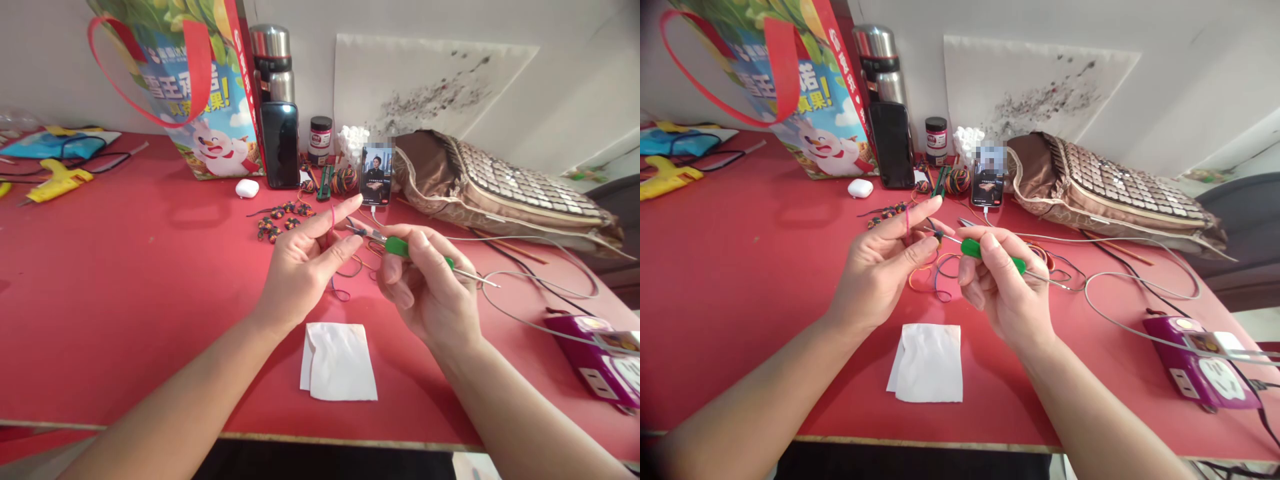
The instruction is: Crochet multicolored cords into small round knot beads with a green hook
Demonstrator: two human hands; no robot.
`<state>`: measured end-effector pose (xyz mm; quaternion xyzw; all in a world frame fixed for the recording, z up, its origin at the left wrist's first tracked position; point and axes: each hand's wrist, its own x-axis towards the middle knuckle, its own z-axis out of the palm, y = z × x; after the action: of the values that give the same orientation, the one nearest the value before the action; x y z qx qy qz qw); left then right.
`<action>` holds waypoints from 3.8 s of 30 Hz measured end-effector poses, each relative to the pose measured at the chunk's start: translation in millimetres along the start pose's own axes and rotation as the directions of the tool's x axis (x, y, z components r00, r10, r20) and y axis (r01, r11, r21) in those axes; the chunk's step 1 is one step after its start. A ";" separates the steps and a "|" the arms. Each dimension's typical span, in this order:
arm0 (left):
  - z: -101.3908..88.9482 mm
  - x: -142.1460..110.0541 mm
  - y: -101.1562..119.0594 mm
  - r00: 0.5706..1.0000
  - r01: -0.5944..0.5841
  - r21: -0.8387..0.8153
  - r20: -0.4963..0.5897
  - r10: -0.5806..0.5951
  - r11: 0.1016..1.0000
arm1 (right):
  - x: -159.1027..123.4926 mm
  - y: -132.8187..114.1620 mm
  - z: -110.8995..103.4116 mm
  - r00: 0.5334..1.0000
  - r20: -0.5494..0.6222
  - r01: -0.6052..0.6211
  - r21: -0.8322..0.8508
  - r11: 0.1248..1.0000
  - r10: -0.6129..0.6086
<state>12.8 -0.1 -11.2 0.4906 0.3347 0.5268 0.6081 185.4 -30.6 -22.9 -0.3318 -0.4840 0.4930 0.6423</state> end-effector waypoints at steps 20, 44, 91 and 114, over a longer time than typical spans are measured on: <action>9.8 -1.3 8.6 0.996 0.063 0.062 -0.064 -0.060 0.996 | -10.3 2.4 3.4 0.984 0.041 0.178 -0.252 0.951 -0.174; 2.8 4.4 11.7 0.993 0.122 -0.081 0.021 -0.120 0.989 | -13.1 11.6 13.9 0.994 -0.030 0.107 0.000 0.994 -0.107; -6.3 10.9 15.6 0.987 0.161 -0.186 0.048 -0.155 0.969 | -5.6 5.4 9.3 0.999 -0.044 -0.024 0.031 0.999 0.025; -4.5 11.4 13.1 0.976 0.216 -0.257 0.049 -0.211 0.942 | -7.7 7.9 12.7 0.997 -0.062 -0.031 0.059 0.998 0.035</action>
<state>7.1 11.5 1.2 0.3728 0.3073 0.4922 0.7241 170.5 -36.3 -28.3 -0.3362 -0.4433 0.5068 0.6584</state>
